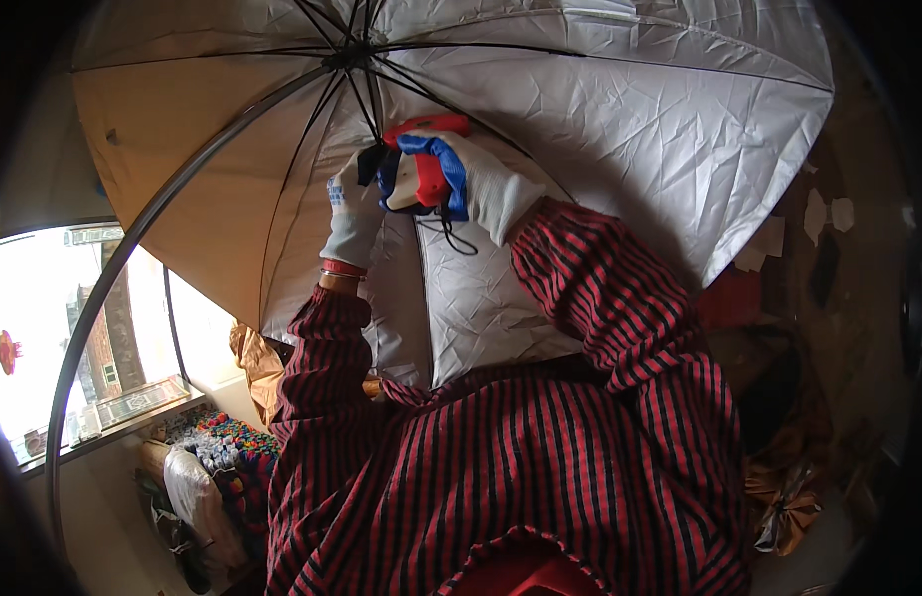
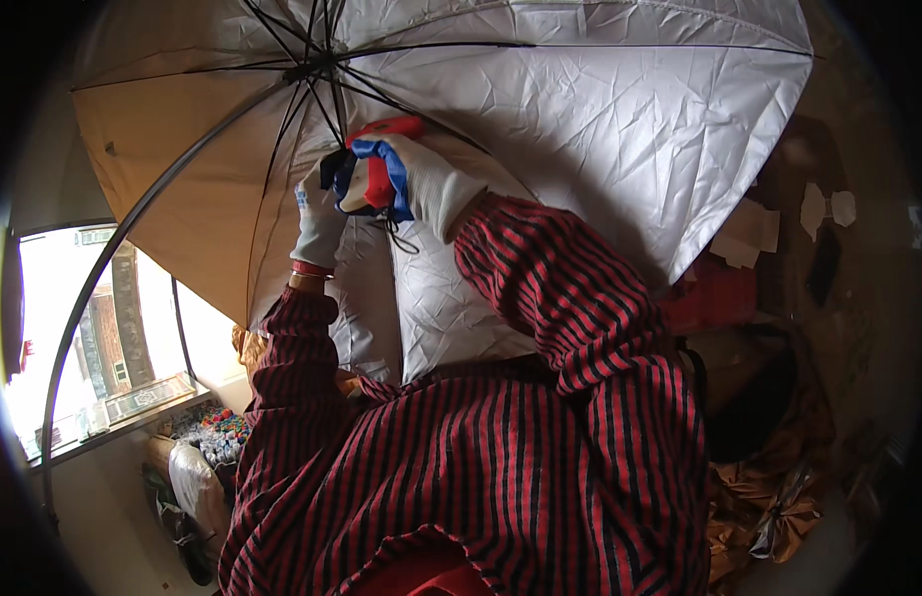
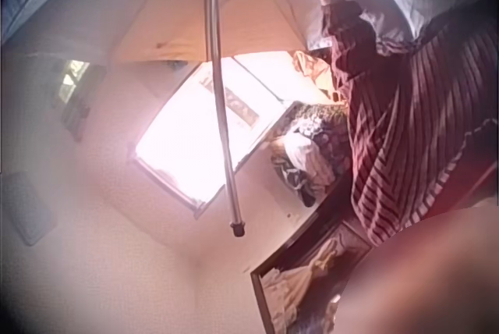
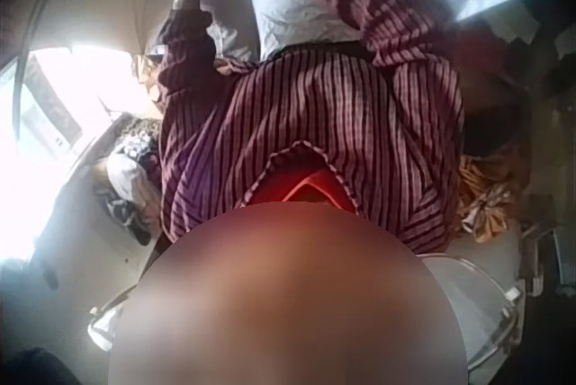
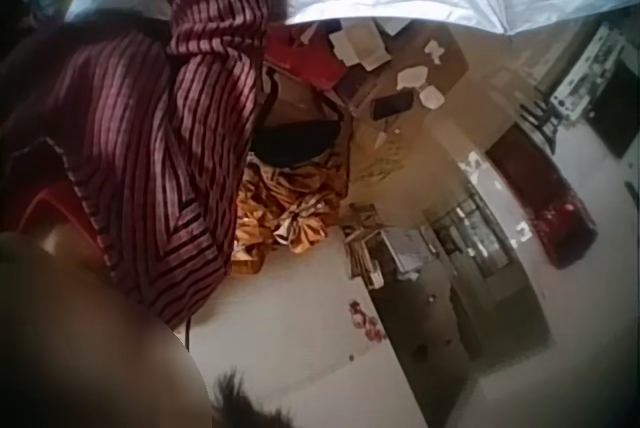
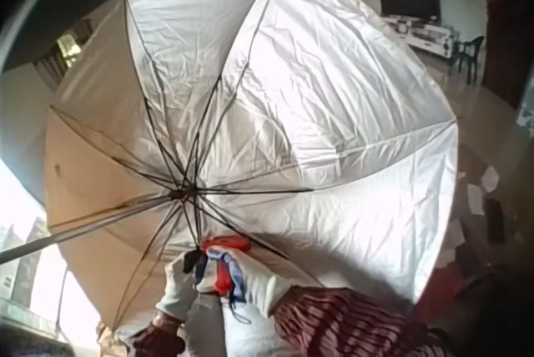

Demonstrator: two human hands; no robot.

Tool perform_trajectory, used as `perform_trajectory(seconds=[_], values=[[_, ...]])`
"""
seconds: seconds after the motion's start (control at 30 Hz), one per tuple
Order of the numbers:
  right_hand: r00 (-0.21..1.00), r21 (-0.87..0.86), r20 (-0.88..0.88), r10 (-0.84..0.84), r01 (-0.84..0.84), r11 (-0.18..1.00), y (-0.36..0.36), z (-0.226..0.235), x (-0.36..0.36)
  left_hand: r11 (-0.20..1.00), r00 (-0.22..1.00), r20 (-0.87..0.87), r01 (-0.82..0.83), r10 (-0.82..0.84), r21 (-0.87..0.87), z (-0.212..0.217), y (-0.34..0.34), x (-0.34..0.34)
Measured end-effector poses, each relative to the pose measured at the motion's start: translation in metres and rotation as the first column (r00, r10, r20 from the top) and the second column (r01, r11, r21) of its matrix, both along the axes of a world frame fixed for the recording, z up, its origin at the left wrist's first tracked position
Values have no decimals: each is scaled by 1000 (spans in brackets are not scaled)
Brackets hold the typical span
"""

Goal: Manually assembling umbrella frames by attaching components using a specialized hand tool.

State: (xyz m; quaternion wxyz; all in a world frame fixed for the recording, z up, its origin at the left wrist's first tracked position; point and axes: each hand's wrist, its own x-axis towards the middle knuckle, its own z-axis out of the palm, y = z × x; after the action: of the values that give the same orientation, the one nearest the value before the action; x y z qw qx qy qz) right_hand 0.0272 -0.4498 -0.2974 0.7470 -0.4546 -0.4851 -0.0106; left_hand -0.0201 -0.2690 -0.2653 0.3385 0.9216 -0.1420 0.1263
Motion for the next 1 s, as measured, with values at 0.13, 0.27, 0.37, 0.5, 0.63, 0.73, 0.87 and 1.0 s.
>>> perform_trajectory(seconds=[0.13,0.27,0.37,0.5,0.63,0.73,0.87,1.0], values=[[18,266,-954,299,-410,872,-29,49,-11,987,998,67,2,-13,161,-7,-4,8],[167,193,-949,265,-356,914,-5,21,-10,981,982,-29,-187,186,-45,-3,-12,6],[152,124,-973,172,-285,950,-3,11,-2,952,929,-224,-307,296,-13,-1,-21,11],[5,468,-859,512,-401,788,-15,-2,-1,935,932,-119,-351,343,-55,-10,-9,5],[11,331,-933,358,-358,873,-36,5,-44,947,950,-9,-312,313,74,-24,28,22],[-162,559,-813,559,-487,671,-16,-29,-54,861,955,146,-295,257,414,9,74,39],[155,222,-926,344,-513,829,-20,9,-59,629,914,171,-381,369,678,68,116,59],[277,290,-869,410,-386,876,-28,18,-60,730,886,164,-452,433,513,75,91,56]])
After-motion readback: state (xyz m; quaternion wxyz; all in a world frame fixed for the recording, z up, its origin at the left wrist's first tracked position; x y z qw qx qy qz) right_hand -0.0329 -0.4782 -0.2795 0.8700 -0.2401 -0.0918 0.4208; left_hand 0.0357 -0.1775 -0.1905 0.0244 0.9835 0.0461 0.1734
